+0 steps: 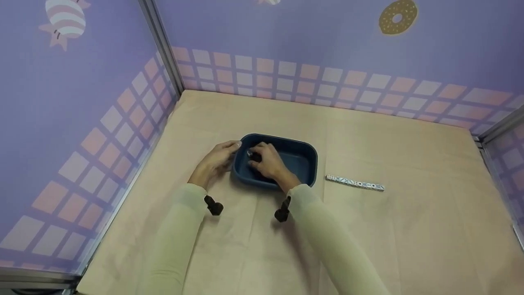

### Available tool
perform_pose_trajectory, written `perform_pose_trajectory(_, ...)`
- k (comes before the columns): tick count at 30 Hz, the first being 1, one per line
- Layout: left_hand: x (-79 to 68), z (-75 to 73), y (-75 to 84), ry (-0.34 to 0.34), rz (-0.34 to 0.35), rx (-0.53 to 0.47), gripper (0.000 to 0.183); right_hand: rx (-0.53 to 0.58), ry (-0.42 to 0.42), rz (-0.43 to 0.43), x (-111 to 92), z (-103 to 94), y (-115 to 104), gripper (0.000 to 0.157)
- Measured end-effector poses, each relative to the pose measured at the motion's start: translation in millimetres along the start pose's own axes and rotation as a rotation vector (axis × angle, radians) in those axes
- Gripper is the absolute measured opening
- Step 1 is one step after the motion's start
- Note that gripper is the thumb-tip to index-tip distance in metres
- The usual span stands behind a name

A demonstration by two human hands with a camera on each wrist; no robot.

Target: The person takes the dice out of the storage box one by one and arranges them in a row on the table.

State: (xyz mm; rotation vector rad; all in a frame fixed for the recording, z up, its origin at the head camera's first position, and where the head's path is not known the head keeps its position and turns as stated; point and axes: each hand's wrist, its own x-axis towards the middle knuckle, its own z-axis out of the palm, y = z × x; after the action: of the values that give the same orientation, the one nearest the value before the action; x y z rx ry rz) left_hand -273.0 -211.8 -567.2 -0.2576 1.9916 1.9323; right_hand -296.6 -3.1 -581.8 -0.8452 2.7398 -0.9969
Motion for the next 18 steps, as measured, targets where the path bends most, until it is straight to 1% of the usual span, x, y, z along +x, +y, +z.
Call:
perform_pose_trajectory(2,0.1,0.2,0.0,0.0,0.0,0.001,0.045,0.001,0.005,0.006,-0.8,-0.1,-0.2,0.034)
perform_pose_trajectory(6,-0.5,0.7,0.1,-0.009,-0.008,-0.013,0.044,0.043,0.018,0.033,-2.6,0.0,-0.9,0.02)
perform_pose_trajectory(9,-1.6,1.1,0.2,-0.018,-0.008,-0.02,0.044,0.068,0.018,0.055,-4.1,0.9,-0.9,0.013)
perform_pose_trajectory(16,0.1,0.9,-0.2,-0.012,0.009,0.001,0.046,0.053,0.013,0.063,-6.0,1.2,-1.3,0.008)
perform_pose_trajectory(18,0.4,0.3,-0.2,-0.006,0.005,0.002,0.046,0.069,0.012,0.067,-5.8,1.1,-1.9,0.008)
